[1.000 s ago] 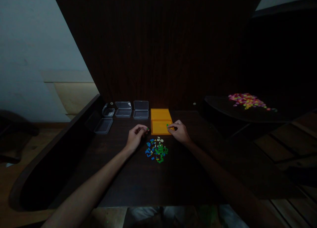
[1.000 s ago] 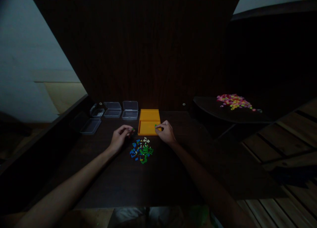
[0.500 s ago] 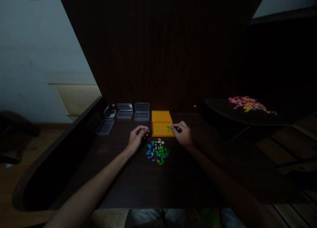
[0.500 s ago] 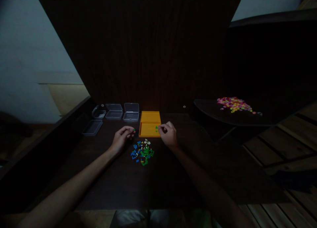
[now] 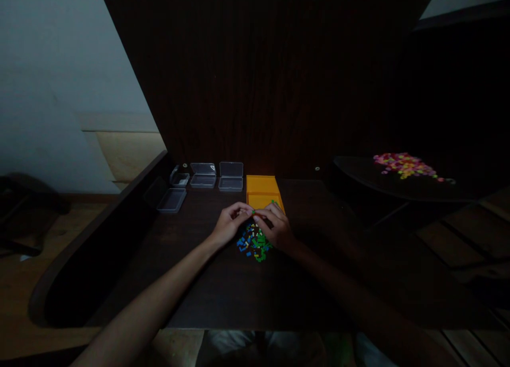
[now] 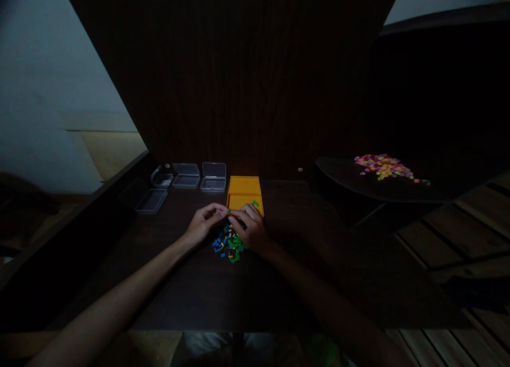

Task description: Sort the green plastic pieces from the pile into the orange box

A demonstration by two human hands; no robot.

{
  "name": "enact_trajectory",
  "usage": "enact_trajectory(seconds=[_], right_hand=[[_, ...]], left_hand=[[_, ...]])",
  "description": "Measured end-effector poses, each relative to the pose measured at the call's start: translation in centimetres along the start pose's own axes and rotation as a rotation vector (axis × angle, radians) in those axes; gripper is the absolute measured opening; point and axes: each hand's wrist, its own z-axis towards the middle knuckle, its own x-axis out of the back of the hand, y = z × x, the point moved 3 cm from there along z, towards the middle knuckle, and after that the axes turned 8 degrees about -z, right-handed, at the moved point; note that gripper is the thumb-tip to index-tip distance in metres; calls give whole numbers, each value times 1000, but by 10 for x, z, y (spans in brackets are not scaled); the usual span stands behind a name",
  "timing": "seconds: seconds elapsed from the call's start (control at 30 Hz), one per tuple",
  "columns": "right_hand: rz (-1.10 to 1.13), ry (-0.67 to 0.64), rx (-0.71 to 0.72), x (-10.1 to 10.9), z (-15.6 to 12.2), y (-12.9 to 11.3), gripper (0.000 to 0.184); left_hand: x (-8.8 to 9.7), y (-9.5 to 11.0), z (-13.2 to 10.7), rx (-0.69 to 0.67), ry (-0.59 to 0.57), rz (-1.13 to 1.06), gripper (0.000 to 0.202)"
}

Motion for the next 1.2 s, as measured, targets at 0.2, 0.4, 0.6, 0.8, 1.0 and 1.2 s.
enact_trajectory(seconds=[0.2, 0.4, 0.6, 0.8, 1.0, 1.2], right_hand=[[-20, 50, 29, 2, -1, -1, 16], [6, 72, 34, 3, -2, -1, 13], [40, 48, 30, 1, -2, 0, 14], [49, 38, 8, -1, -3, 3, 12], [27, 26, 13, 0, -3, 4, 13], [-9, 31, -44, 6, -1, 8, 14]], left_hand=[[-4, -1, 0, 14, -82, 33, 39], [-3, -4, -1, 11, -110, 30, 42], [0, -7, 0, -5, -107, 97, 43], [3, -8, 2, -18, -116, 159, 41], [5, -6, 5, -51, -143, 203, 34], [16, 4, 5, -134, -207, 460, 18]])
